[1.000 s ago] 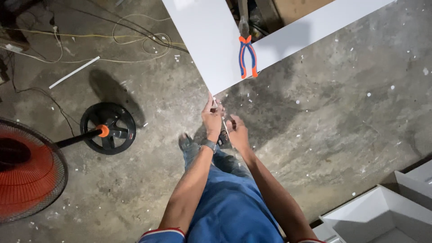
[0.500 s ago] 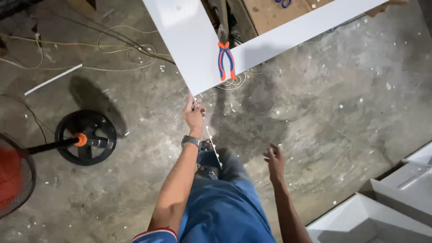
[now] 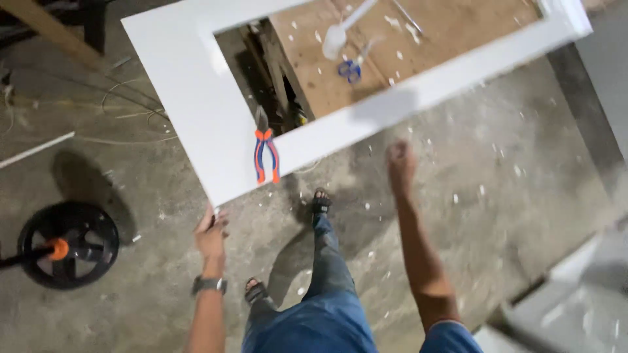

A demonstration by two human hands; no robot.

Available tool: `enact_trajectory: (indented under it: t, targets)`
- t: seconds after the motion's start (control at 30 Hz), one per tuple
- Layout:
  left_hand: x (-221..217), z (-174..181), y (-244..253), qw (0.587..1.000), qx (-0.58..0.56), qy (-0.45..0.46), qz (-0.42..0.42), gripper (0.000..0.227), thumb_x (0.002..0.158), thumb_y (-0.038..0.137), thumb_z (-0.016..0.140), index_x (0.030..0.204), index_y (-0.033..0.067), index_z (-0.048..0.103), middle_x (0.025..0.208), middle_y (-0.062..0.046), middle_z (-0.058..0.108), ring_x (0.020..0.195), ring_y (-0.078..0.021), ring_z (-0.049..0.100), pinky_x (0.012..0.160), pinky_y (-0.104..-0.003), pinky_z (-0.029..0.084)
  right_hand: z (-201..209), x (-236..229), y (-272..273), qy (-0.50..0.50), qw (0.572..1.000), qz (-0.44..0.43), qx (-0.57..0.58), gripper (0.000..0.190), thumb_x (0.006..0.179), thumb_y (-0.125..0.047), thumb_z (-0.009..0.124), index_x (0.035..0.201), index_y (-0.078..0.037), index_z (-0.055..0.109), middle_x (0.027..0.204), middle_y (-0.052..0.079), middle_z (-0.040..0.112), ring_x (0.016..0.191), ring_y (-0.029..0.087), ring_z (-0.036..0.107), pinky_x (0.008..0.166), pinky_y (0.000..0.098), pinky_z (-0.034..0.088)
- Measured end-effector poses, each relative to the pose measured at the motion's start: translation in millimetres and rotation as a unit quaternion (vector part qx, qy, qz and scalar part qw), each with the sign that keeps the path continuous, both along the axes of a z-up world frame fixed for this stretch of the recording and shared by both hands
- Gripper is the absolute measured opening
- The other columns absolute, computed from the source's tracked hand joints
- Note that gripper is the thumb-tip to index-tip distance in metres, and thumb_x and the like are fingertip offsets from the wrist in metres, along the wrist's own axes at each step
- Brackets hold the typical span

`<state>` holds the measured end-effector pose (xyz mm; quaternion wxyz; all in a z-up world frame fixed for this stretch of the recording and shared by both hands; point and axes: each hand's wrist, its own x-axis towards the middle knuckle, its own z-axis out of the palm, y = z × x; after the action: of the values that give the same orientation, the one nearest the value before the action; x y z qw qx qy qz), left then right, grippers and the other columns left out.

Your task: The recorder applies plastic trim pieces and glue to the edges of a white furniture panel with a rectangular cutout.

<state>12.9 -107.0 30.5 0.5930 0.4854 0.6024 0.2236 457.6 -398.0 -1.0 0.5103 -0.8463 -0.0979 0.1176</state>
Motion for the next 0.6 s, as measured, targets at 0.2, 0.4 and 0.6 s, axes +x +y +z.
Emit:
enact_trajectory:
  t: [0.2,0.4,0.6]
  targets:
    - [4.4,-31.7,-11.8,0.996,0.017,0.057,0.068,0.058,0.095,-0.005,0.054,0.145,0.0239,0.061,0.108,-0.001,0.075,0.080,-0.0099,0.064,0.061,-0.025,0.048,-98.2,338.5,23.0,-0.391,0.873,0.289,-0.008,0.034,0.115,-0.012,0.046,0.145,0.004,0.047,0.120,0.015,0.063,0.108,0.026,0.062,0.091,0.0364,0.052]
    - [25.4,-14.2,-22.1,0.986,0.020,0.118,0.118,0.045,0.101,-0.001,0.062,0.141,0.0185,0.066,0.104,-0.003,0.075,0.082,-0.0128,0.062,0.067,-0.026,0.048,-225.0,547.2,69.7,-0.627,0.622,0.306,-0.356,0.037,0.127,-0.022,0.044,0.151,0.006,0.047,0.143,0.018,0.055,0.131,0.028,0.059,0.121,0.0394,0.053]
    - [27.4,-43.3,-23.2,0.982,0.077,0.047,0.169,0.050,0.096,-0.012,0.052,0.136,0.0110,0.070,0.114,-0.003,0.073,0.090,-0.0109,0.064,0.081,-0.029,0.057,-167.3,533.4,112.5,-0.264,0.872,0.225,-0.345,0.032,0.103,-0.016,0.070,0.117,0.008,0.053,0.110,0.025,0.056,0.093,0.033,0.057,0.068,0.0566,0.052]
